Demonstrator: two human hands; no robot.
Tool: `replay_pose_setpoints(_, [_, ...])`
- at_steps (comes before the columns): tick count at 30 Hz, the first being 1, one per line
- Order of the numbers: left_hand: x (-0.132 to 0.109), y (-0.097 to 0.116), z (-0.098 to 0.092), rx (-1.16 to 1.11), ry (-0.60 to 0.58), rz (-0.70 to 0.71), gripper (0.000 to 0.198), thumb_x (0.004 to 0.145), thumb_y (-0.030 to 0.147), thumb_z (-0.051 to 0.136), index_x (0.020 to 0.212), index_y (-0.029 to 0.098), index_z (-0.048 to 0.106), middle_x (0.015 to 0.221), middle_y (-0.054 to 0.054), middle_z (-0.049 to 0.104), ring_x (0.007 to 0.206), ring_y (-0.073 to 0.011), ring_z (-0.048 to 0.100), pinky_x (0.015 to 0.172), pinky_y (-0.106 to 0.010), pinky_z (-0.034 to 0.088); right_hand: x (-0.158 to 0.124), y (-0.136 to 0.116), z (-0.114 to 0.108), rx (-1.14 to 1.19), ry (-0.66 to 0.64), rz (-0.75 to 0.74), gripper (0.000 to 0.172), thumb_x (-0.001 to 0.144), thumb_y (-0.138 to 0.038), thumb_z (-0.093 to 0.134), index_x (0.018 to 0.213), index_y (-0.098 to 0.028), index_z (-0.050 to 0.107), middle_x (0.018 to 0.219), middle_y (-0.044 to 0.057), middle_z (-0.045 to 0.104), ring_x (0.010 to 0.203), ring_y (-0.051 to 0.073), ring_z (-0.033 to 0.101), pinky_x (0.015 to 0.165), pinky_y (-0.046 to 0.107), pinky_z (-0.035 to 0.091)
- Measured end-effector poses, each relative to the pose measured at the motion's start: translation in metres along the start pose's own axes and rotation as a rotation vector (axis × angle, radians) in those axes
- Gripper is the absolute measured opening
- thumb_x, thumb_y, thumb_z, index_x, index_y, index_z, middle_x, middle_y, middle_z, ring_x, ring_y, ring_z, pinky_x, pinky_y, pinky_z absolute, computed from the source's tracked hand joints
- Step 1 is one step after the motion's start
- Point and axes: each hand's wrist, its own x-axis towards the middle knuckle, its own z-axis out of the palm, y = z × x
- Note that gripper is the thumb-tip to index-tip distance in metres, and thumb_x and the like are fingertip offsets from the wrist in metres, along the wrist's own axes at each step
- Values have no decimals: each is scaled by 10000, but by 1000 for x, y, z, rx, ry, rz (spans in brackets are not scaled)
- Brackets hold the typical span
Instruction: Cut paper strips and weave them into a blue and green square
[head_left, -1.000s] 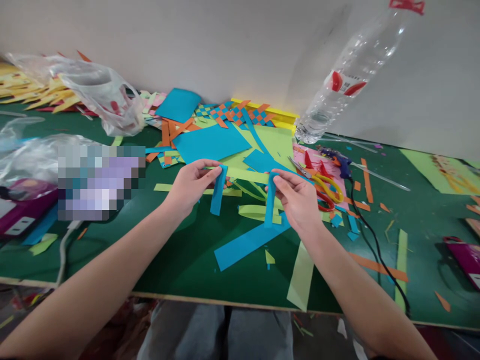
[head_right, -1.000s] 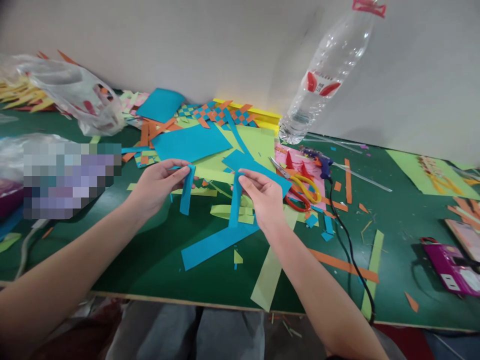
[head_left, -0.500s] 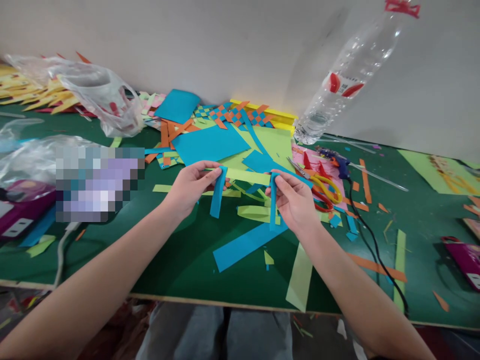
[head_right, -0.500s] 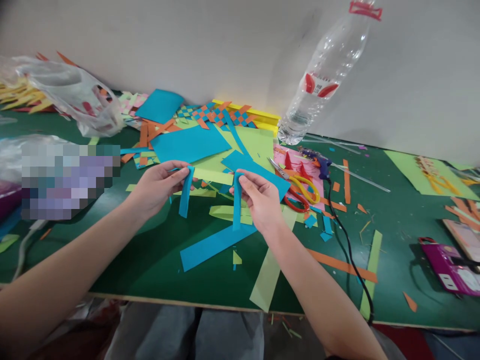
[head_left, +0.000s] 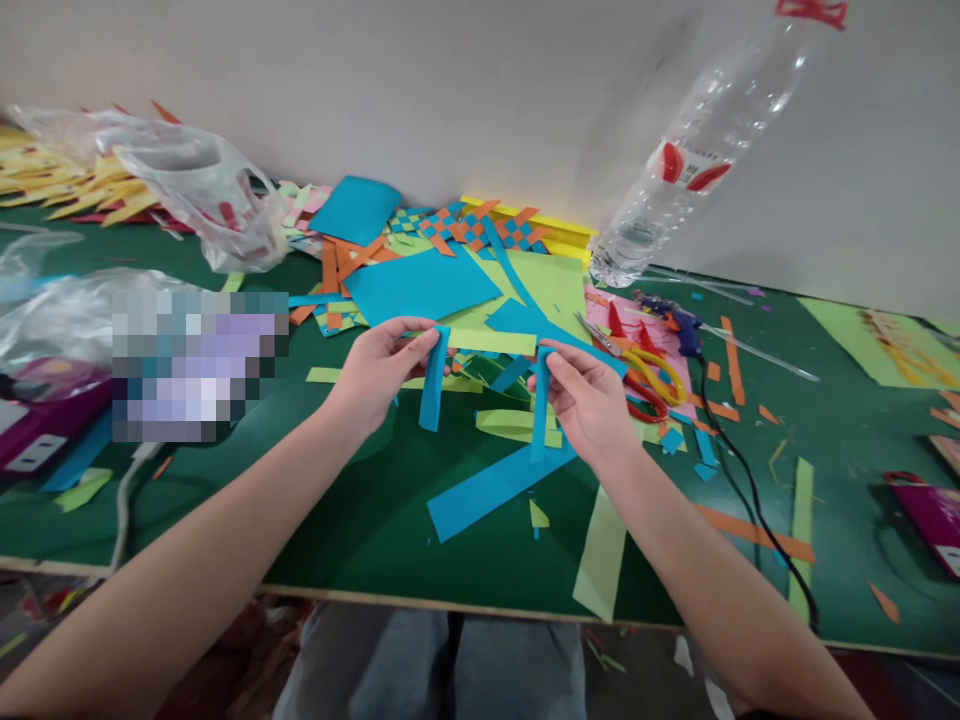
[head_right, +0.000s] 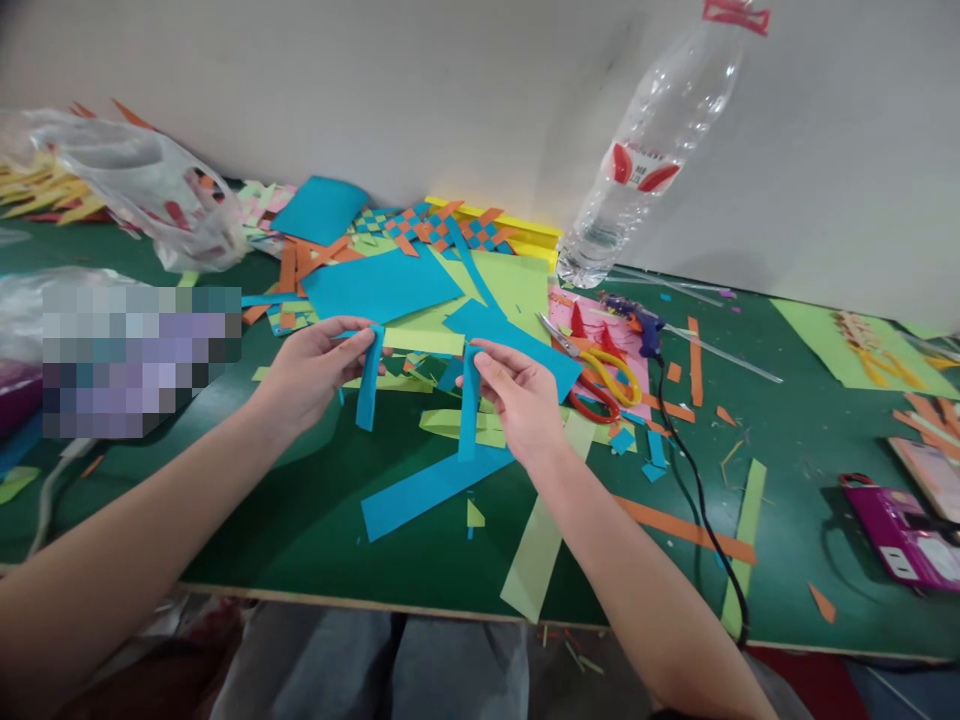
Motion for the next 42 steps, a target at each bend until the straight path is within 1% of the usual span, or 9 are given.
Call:
replay_pose_setpoints(4, [1,-2,-1,-25,11,-10,304,794,389,700,998,178,621,801,-44,725,664,-154,696,647,-267,573,-1,2,-1,-62,-41,-44,215,723,-326,784,920,-249,748,869,7,762,679,135,702,749,315,604])
replay_pose_setpoints(6, [1,-2,-1,-12,5,-16,306,801,399,690,1004,180,622,818,-52,729,680,-158,698,653,-272,572,-2,3,-1,-86,-47,-61,220,733,-313,777,941,-247,745,892,15,763,706,144,707,766,331,604])
replay_pose_setpoints(13, [-1,0,0,-28,-23,-17,319,788,402,702,993,172,622,813,-56,730,689,-168,701,651,-278,568,-4,5,-1,-123,-53,-90,239,736,-310,774,961,-237,735,909,23,765,702,161,716,751,361,614])
replay_pose_setpoints(18, [-2,0,0,-54,-57,-21,317,783,381,715,992,165,615,802,-51,728,675,-159,700,642,-267,566,-4,5,-1,-138,-25,-96,255,722,-304,786,964,-246,731,882,15,768,708,172,728,758,365,617])
replay_pose_setpoints(29, [-3,4,3,-72,-73,-61,252,796,341,706,960,173,615,767,-37,727,650,-145,695,636,-245,567,-4,3,0,-142,7,-141,264,725,-324,781,973,-252,726,827,-10,760,689,157,718,706,324,611])
replay_pose_setpoints(35, [-3,1,2,-7,-95,-47,266,811,367,684,980,178,605,805,-50,733,746,-180,716,688,-282,579,-4,2,0,-119,21,-149,241,734,-347,769,958,-268,727,753,-33,734,644,133,696,695,302,603])
replay_pose_setpoints(38, [-3,0,1,60,-127,-32,287,813,400,678,986,183,607,825,-54,734,801,-198,718,713,-300,580,-3,3,-1,-128,23,-141,262,740,-371,760,977,-265,722,763,-26,734,648,135,695,709,307,601])
replay_pose_setpoints(42, [-3,0,2,82,-180,-43,300,794,414,698,967,184,615,782,-46,727,814,-211,719,722,-305,581,-2,3,-1,-126,23,-135,248,750,-371,749,972,-267,716,781,-26,736,674,146,700,724,331,606])
